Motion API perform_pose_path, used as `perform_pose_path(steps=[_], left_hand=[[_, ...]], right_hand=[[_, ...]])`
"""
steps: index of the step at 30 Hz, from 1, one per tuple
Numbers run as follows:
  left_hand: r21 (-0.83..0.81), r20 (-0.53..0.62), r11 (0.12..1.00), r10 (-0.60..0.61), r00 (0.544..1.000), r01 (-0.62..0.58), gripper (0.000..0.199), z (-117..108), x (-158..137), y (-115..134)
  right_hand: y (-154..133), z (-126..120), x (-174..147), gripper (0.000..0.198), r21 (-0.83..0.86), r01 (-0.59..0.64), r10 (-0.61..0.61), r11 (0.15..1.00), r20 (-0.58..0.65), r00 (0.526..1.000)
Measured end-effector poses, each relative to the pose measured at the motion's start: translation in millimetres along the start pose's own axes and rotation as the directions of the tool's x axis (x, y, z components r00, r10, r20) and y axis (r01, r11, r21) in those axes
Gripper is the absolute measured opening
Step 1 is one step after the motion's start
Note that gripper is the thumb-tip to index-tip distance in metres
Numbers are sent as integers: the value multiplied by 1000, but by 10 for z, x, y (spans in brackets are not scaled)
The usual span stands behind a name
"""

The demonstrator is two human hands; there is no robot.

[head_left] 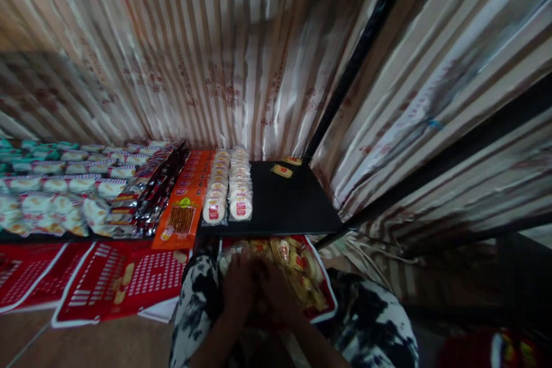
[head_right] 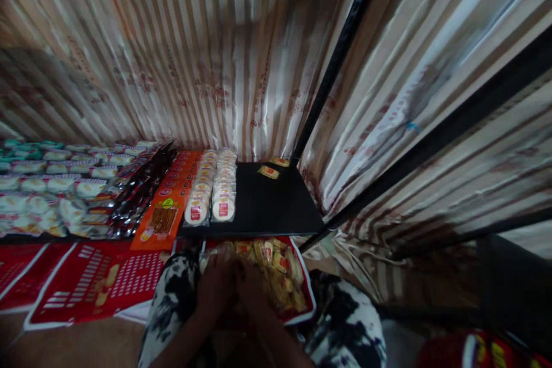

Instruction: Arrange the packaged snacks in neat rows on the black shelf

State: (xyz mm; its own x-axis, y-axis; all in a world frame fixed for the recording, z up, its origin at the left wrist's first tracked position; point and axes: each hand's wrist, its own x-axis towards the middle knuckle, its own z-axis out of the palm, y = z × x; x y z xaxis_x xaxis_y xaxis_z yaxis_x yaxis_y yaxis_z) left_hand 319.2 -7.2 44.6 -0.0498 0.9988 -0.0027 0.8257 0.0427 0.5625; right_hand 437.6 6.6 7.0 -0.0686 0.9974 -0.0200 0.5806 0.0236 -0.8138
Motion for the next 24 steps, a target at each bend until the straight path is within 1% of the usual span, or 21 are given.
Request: perform_pose_path(steps=[2, 4, 5, 7, 9, 11, 12, 13, 16, 18, 19, 21, 22, 24], left_hand=[[-160, -39, 987, -18, 999, 11, 46, -93, 13, 17], [-328, -66, 942, -92, 994, 66, 50, -194, 59, 16], [-412, -56, 905, -137, 989, 102, 52, -241, 92, 10], [-585, 5, 792, -210, 978, 174, 55, -315, 165, -2], [-742, 89, 627, -257, 962, 236, 55, -364, 229, -2], [-846, 149, 459, -287, 946, 272, 55, -396, 261, 14], [-873, 173, 393, -303, 937, 288, 55, -410, 261, 27], [-884, 204, 346, -318, 926, 313, 56, -424, 250, 42], [-871, 300, 257, -398, 867, 419, 55, -470, 172, 89], [-863, 365, 189, -407, 837, 469, 47, -503, 110, 120], [-865, 399, 145, -382, 834, 480, 41, -519, 86, 136], [-873, 444, 64, -311, 840, 484, 30, -549, 64, 169], [-875, 451, 41, -289, 844, 482, 26, -561, 66, 185], [-879, 446, 28, -304, 842, 476, 21, -583, 92, 212]], right_hand=[[-73, -62, 7, 31, 119, -41, 43, 992, -11, 999], [-153, -131, 21, 31, 257, -76, 83, 963, -14, 996], [-192, -165, 29, 31, 331, -86, 91, 940, 1, 996], [-263, -227, 48, 30, 472, -116, 99, 874, 61, 993], [-321, -277, 70, 31, 578, -153, 94, 802, 131, 987], [-362, -316, 94, 37, 634, -183, 107, 752, 157, 982], [-377, -332, 108, 39, 651, -189, 118, 735, 151, 981], [-389, -349, 121, 40, 666, -190, 130, 722, 139, 982], [-425, -402, 150, 40, 699, -171, 172, 695, 70, 983], [-458, -443, 149, 38, 698, -135, 175, 703, 14, 984], [-477, -465, 143, 37, 688, -115, 169, 716, -12, 986], [-516, -506, 122, 34, 657, -83, 145, 749, -41, 989], [-533, -525, 111, 32, 645, -75, 135, 760, -44, 990], [-557, -560, 97, 30, 636, -68, 120, 768, -38, 992]])
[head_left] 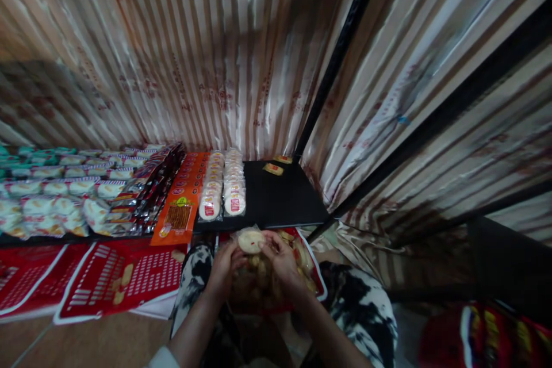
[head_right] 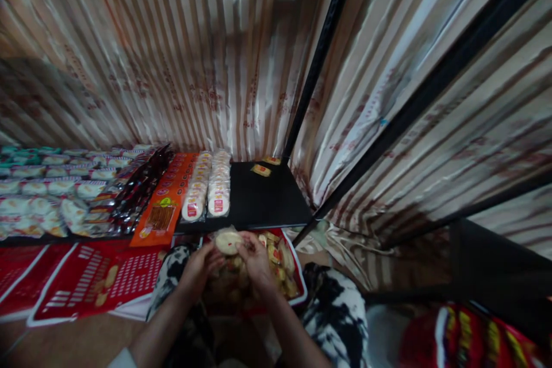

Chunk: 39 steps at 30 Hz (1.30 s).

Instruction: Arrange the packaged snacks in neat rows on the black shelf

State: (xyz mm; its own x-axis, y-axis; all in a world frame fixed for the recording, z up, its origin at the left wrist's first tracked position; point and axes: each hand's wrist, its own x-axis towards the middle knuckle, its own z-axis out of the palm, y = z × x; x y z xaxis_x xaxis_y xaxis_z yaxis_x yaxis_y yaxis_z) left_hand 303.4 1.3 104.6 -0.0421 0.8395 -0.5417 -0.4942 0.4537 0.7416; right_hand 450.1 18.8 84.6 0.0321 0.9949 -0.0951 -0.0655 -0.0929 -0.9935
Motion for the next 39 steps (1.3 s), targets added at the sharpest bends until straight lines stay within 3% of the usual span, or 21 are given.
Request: perform_pose_path(steps=[3, 7, 11, 17, 21, 25, 32, 37, 39], left_hand=[[-78, -26, 996, -32, 999, 30, 21, 24, 30, 52], [-278, 68, 946, -151, 986, 164, 30, 2, 72, 86], [-270, 100, 961, -30, 995, 56, 27, -36, 106, 54], [-157, 59, 981, 127, 990, -117, 55, -65, 156, -13], [-98, 12, 977, 193, 981, -191, 66, -107, 205, -27], [-11, 9, 975, 220, 975, -220, 69, -161, 234, 9], [-33, -3, 984, 175, 985, -175, 67, -193, 218, 206], [-21, -65, 986, 162, 985, -164, 52, -211, 239, 252], [40, -57, 990, 136, 989, -134, 49, -207, 259, 209]], right_hand=[[-45, -34, -1, 28, -22, 14, -14, 1000, 37, 999], [-104, -92, -14, 24, -156, 148, -134, 977, 97, 986], [-159, -119, -49, 16, -237, 210, -169, 949, 185, 968], [-215, -42, -50, 15, -101, 72, -49, 992, 215, 975], [-160, 82, -17, 46, 173, -151, 127, 973, 144, 981], [-6, 171, 108, 59, 172, -172, 168, 970, 39, 985], [85, 234, 304, 40, 95, -228, 219, 969, 97, 971], [54, 315, 273, 38, 300, -275, 311, 914, -78, 947], [59, 359, 223, 36, 362, -260, 307, 895, -78, 948]])
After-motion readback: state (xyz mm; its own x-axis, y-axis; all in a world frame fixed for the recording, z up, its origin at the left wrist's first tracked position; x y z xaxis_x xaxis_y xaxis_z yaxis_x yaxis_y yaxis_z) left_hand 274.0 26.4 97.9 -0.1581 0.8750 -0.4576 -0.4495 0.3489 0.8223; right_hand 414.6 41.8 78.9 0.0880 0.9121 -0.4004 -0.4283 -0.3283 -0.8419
